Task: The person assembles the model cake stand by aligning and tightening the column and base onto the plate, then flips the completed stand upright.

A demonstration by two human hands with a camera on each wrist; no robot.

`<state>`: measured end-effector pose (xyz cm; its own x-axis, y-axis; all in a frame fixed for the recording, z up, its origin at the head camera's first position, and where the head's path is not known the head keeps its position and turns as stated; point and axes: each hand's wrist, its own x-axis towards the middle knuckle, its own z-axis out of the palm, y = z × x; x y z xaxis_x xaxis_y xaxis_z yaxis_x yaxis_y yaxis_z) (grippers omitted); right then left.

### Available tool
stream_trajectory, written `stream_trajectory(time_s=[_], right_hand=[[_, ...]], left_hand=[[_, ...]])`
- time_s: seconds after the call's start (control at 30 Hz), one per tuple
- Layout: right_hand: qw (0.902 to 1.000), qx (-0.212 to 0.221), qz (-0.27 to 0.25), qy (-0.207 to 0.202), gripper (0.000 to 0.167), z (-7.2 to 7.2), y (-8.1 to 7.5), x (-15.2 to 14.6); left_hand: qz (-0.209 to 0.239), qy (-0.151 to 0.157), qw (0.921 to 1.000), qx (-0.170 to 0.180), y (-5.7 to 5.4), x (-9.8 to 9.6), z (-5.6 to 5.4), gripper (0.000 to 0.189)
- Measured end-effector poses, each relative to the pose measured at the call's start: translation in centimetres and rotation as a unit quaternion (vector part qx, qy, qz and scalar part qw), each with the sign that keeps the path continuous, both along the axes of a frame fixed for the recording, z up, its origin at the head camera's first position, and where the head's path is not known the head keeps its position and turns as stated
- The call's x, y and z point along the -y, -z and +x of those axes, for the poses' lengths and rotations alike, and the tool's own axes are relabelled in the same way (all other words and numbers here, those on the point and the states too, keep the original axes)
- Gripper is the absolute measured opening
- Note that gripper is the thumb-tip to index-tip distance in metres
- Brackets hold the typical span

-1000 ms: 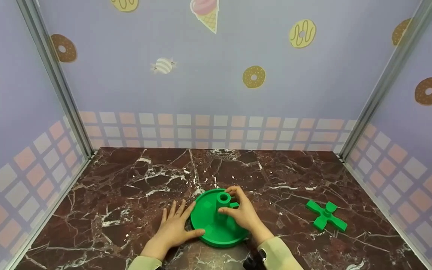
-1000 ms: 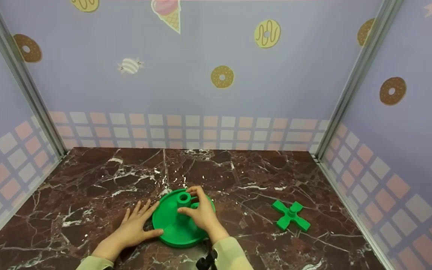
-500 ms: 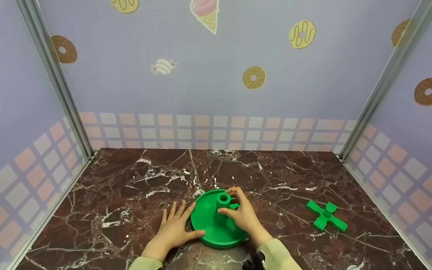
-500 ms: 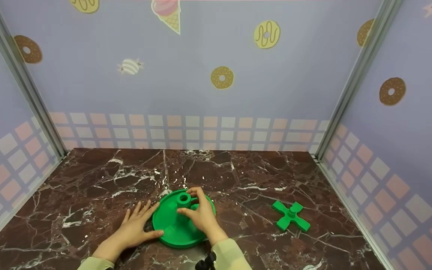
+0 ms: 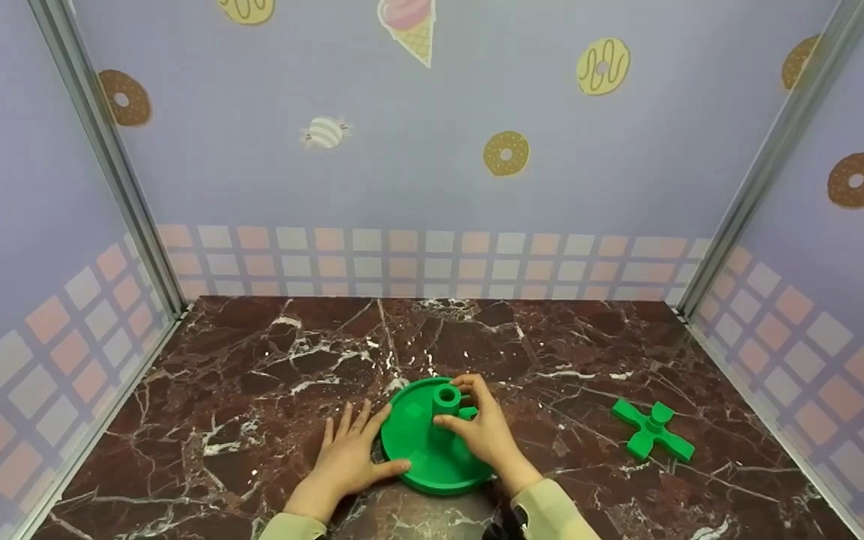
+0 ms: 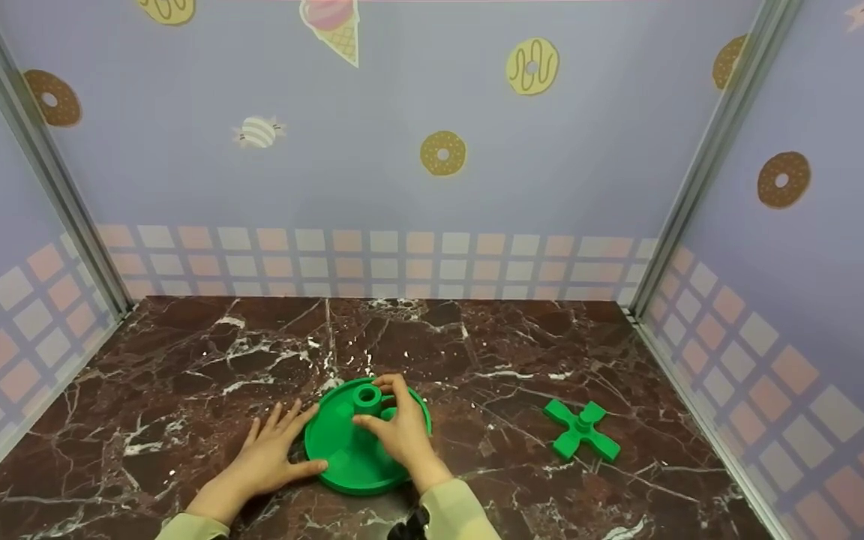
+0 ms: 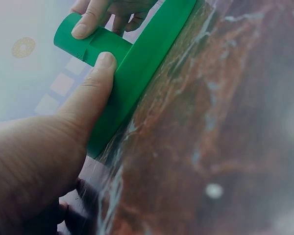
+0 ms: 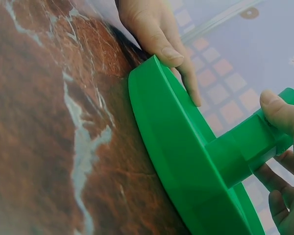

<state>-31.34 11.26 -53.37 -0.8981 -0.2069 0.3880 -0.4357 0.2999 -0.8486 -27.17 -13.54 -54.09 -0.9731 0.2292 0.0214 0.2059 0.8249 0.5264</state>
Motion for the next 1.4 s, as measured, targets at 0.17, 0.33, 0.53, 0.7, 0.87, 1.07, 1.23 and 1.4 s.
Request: stream_trajectory(time_s=[0.17,0.33,0.53,0.7,0.87,1.07,1.23,1.4], right_hand=[[0.9999,-0.003,-0.003,0.011,0.053,0.2,0.1,0.1],[0.9998,-0.005,0.001,0.02,0.054,0.3,0.1,0.2],[0.9996,0.003,0.028,-0.005,0.06,0.4,-0.1,-1.0],[0.9988,0.011,0.011,-0.047,0.067,0.6,-0.4,-2.9],[0.9979,0.01,-0.022,-0.06,0.061,0.7,-0.9,-5.1],[0.999,-0.009,-0.028,-0.035,0.052,0.9,-1.3,-8.0],[0.9996,-0.012,-0.022,0.01,0.049,1.2,-1.7,-11.0],[0.9979,-0.005,-0.036,0.054,0.047,1.7,-2.2,-14.5]], left_hand=[[-0.001,0.0,1.0,-0.001,0.1,0.0,0.0,0.105],[0.001,0.0,1.0,-0.003,0.1,0.1,-0.1,0.105],[0.004,0.004,1.0,0.0,0.0,0.0,-0.2,0.106],[0.006,0.004,1.0,0.003,-0.1,0.0,-0.2,0.105],[0.014,0.005,0.9999,0.008,-0.2,0.1,0.0,0.104],[0.015,0.005,0.9999,0.004,-0.2,0.2,0.0,0.104],[0.015,0.005,0.9999,0.003,-0.1,0.2,-0.1,0.104],[0.016,0.005,0.9999,0.005,-0.2,0.2,-0.1,0.105]])
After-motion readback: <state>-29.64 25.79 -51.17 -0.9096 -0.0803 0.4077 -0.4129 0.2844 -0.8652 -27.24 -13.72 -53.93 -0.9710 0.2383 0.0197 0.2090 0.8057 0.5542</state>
